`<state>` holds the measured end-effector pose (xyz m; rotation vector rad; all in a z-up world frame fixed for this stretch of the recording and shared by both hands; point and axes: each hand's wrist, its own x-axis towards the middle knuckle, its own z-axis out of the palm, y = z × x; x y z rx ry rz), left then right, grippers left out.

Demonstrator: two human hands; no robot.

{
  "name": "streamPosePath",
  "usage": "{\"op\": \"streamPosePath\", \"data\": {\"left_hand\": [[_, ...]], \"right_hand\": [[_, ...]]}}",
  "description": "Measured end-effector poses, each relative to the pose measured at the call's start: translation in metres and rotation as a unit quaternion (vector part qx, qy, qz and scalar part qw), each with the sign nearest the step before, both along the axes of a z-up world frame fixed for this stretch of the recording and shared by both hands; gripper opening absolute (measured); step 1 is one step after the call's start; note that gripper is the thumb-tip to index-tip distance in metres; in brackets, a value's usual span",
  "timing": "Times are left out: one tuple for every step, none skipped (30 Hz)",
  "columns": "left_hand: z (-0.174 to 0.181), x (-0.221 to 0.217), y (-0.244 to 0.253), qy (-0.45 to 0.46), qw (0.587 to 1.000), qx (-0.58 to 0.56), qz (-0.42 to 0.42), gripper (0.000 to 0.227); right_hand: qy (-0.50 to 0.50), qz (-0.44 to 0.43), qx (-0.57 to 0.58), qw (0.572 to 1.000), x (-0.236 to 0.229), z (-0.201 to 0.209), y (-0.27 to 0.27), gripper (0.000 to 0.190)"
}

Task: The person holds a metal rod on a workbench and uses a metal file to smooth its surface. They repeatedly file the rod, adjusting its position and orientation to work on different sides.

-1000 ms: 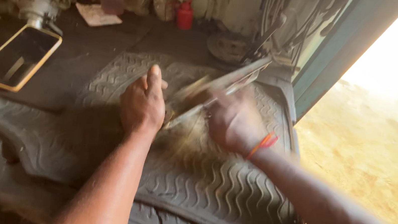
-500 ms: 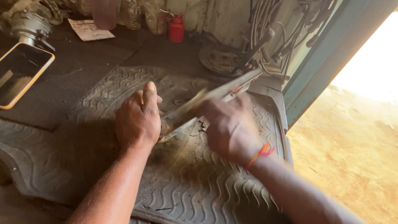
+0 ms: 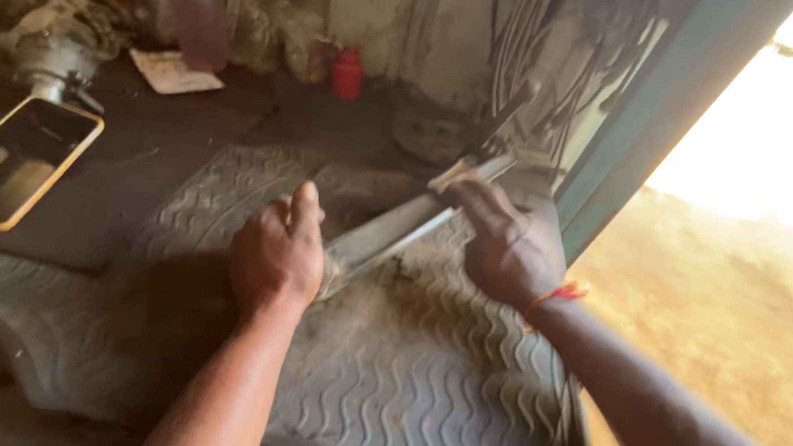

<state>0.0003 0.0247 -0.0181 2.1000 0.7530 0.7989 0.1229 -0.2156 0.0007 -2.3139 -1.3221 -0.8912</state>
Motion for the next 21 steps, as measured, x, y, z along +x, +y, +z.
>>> {"op": "streamPosePath", "data": {"left_hand": [[-0.003, -0.005, 0.002, -0.007, 1.000, -0.008, 0.003, 0.058], [-0.001, -0.004, 0.003, -0.019, 1.000, -0.017, -0.003, 0.058], [0.002, -0.002, 0.001, -0.031, 0.999, -0.027, -0.009, 0.057], [0.004, -0.004, 0.001, -0.025, 0.999, -0.031, -0.008, 0.057], [0.007, -0.006, 0.002, -0.019, 0.999, -0.034, -0.007, 0.057], [0.008, -0.004, 0.001, -0.014, 0.999, -0.040, -0.010, 0.057], [0.009, -0.003, 0.002, -0.020, 0.999, -0.039, -0.010, 0.057], [0.008, -0.004, 0.001, -0.022, 0.999, -0.041, -0.011, 0.057], [0.006, -0.005, 0.000, -0.024, 0.999, -0.043, -0.011, 0.057], [0.006, -0.003, 0.000, -0.017, 0.999, -0.036, -0.006, 0.057], [0.006, 0.001, -0.002, -0.010, 1.000, -0.029, -0.001, 0.056], [0.005, 0.000, 0.001, -0.001, 1.000, -0.023, 0.010, 0.056], [0.005, -0.001, 0.007, -0.016, 0.999, -0.029, 0.014, 0.056], [0.002, 0.000, 0.005, -0.026, 0.999, -0.036, 0.004, 0.056], [0.000, 0.001, 0.001, -0.036, 0.998, -0.044, -0.007, 0.057], [0.000, 0.002, 0.000, -0.039, 0.999, -0.036, -0.009, 0.057], [0.001, 0.003, -0.001, -0.042, 0.999, -0.029, -0.010, 0.057], [0.002, 0.001, 0.001, -0.049, 0.999, -0.022, -0.002, 0.057], [0.003, -0.002, 0.004, -0.038, 0.999, -0.025, 0.006, 0.057], [0.004, -0.002, 0.003, -0.028, 0.999, -0.028, 0.009, 0.056], [0.005, -0.002, 0.001, -0.018, 0.999, -0.032, 0.012, 0.056]], "right_hand": [[0.047, -0.062, -0.015, 0.997, 0.005, -0.003, 0.003, 0.056], [0.088, -0.133, -0.031, 0.987, 0.018, 0.006, 0.003, 0.057], [0.128, -0.204, -0.045, 0.970, 0.029, 0.014, 0.001, 0.058], [0.122, -0.200, -0.056, 0.970, 0.037, 0.022, 0.004, 0.058], [0.116, -0.197, -0.067, 0.971, 0.044, 0.029, 0.006, 0.059], [0.109, -0.198, -0.080, 0.971, 0.050, 0.033, 0.005, 0.060], [0.109, -0.202, -0.075, 0.970, 0.053, 0.035, 0.006, 0.060], [0.111, -0.207, -0.075, 0.969, 0.054, 0.033, 0.006, 0.060], [0.114, -0.211, -0.074, 0.968, 0.053, 0.031, 0.005, 0.060], [0.111, -0.198, -0.076, 0.971, 0.050, 0.029, 0.005, 0.061], [0.107, -0.185, -0.077, 0.974, 0.045, 0.026, 0.001, 0.062], [0.105, -0.165, -0.080, 0.977, 0.041, 0.023, 0.003, 0.063], [0.095, -0.152, -0.069, 0.981, 0.043, 0.025, 0.010, 0.063], [0.091, -0.154, -0.058, 0.982, 0.043, 0.026, 0.005, 0.063], [0.086, -0.155, -0.047, 0.983, 0.040, 0.024, -0.001, 0.063], [0.091, -0.166, -0.040, 0.981, 0.037, 0.023, -0.001, 0.060], [0.097, -0.176, -0.034, 0.979, 0.033, 0.023, 0.001, 0.056], [0.098, -0.177, -0.028, 0.979, 0.031, 0.027, 0.009, 0.052], [0.082, -0.134, -0.021, 0.987, 0.025, 0.027, 0.016, 0.054], [0.065, -0.095, -0.014, 0.993, 0.014, 0.024, 0.017, 0.056], [0.047, -0.057, -0.006, 0.997, 0.001, 0.021, 0.018, 0.058]]}}
